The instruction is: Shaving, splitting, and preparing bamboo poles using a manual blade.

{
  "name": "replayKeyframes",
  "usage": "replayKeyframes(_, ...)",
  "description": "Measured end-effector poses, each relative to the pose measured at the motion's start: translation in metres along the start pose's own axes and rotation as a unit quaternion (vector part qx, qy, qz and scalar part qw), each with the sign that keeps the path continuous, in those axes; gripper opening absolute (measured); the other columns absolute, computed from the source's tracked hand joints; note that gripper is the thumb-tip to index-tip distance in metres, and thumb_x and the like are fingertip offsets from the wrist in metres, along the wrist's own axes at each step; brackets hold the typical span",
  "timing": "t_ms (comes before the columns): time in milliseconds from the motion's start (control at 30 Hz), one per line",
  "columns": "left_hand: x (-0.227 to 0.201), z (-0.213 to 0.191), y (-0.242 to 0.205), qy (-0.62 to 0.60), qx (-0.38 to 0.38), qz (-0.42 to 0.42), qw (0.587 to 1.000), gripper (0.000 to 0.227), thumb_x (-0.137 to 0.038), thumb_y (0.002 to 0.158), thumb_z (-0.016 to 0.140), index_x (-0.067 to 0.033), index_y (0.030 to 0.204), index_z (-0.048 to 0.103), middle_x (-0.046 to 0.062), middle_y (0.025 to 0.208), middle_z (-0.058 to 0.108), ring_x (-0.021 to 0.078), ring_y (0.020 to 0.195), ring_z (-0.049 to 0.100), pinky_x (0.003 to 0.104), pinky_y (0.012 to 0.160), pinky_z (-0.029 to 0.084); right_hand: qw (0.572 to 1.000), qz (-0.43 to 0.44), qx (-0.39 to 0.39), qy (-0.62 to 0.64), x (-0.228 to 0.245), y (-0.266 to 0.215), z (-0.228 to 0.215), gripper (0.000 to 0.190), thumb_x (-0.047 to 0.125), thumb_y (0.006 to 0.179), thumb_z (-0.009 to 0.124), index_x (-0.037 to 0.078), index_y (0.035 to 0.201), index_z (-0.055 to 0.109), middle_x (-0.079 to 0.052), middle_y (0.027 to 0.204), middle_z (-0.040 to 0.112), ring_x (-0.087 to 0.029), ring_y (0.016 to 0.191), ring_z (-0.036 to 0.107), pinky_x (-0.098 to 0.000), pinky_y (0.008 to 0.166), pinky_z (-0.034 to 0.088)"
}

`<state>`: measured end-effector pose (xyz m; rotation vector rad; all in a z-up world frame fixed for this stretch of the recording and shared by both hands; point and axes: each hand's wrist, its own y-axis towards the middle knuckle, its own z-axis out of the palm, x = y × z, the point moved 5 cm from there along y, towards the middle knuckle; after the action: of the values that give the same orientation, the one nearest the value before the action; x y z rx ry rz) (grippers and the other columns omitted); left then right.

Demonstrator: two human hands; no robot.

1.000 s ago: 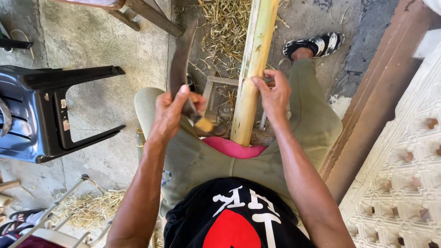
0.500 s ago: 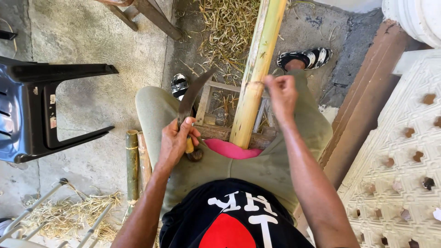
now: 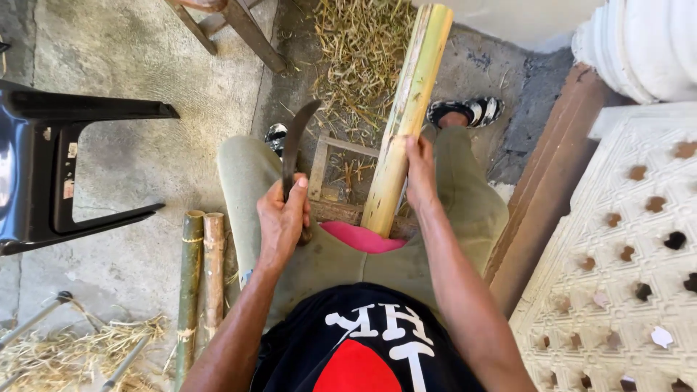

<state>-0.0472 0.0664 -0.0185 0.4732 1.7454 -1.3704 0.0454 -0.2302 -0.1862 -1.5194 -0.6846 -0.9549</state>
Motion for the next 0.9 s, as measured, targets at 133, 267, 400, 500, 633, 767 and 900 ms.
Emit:
replayKeyframes(133,-0.028,0.006,0.002,0.108,0.065,0.083,0.989,0.028,-0.036,0.101,0.058,-0.0117,0.108,0.070,-0.003,0.063,0.061,0.0051,0.049,0.056,0.024,0.043,0.046,0.992,0.012,0.024,-0.127,-0.002,-0.062,-0.002,0.068,0.026,0.091,0.078,0.002,0.142,0.039,-0.008,0.120,0.063,-0.018,0.110,0.061,-0.0319,0.096,0.049)
replayKeyframes(267,0.001,0.008,0.016,-0.044,0.032,0.146,0.988,0.033,-0.036,0.106,0.061,-0.0052,0.094,0.064,-0.002,0.069,0.061,0.0060,0.053,0.053,0.025,0.045,0.045,0.971,-0.103,-0.091,-0.196,0.043,-0.128,0.012,0.033,0.020,0.098,0.070,0.002,0.124,0.061,-0.009,0.110,0.068,-0.020,0.100,0.065,-0.0329,0.088,0.054)
replayKeyframes(400,0.061,0.035,0.008,-0.025,0.052,0.003,0.998,0.037,-0.036,0.102,0.061,-0.0064,0.081,0.058,-0.001,0.059,0.055,0.0074,0.043,0.047,0.026,0.037,0.038,0.889,-0.378,0.034,-0.257,0.152,-0.172,0.088,0.019,0.019,0.101,0.068,0.003,0.112,0.066,-0.012,0.119,0.067,-0.027,0.115,0.063,-0.0378,0.103,0.049)
replayKeyframes(500,0.072,0.051,0.002,0.037,0.052,0.051,0.997,0.041,-0.037,0.103,0.060,-0.0069,0.075,0.058,-0.004,0.059,0.051,0.0060,0.048,0.044,0.027,0.041,0.035,0.819,-0.455,0.086,-0.338,0.167,-0.137,0.123,0.029,0.030,0.101,0.065,0.002,0.107,0.070,-0.017,0.120,0.066,-0.033,0.121,0.053,-0.0414,0.109,0.036)
replayKeyframes(633,0.083,0.059,0.020,0.108,0.022,0.114,0.987,0.047,-0.038,0.104,0.060,-0.0071,0.069,0.054,-0.003,0.056,0.049,0.0075,0.049,0.044,0.029,0.043,0.036,0.812,-0.399,0.099,-0.415,0.111,-0.055,0.126,0.038,0.035,0.101,0.063,0.008,0.076,0.074,-0.008,0.085,0.071,-0.027,0.092,0.058,-0.0454,0.098,0.033)
replayKeyframes(767,0.089,0.062,0.032,0.161,-0.002,0.136,0.977,0.051,-0.038,0.104,0.064,-0.0022,0.070,0.050,0.005,0.055,0.045,0.0132,0.050,0.040,0.037,0.045,0.037,0.809,-0.388,0.046,-0.439,0.106,-0.039,0.119,0.058,0.037,0.103,0.066,0.006,0.054,0.059,-0.008,0.057,0.053,-0.024,0.069,0.048,-0.0421,0.085,0.036)
replayKeyframes(900,0.092,0.059,0.027,0.233,-0.035,0.241,0.941,0.051,-0.034,0.105,0.065,0.0004,0.071,0.047,0.017,0.056,0.042,0.0272,0.048,0.035,0.044,0.047,0.036,0.837,-0.388,0.041,-0.384,0.108,-0.037,0.117,0.055,0.030,0.102,0.068,0.007,0.053,0.057,-0.005,0.053,0.049,-0.024,0.064,0.044,-0.0421,0.081,0.035)
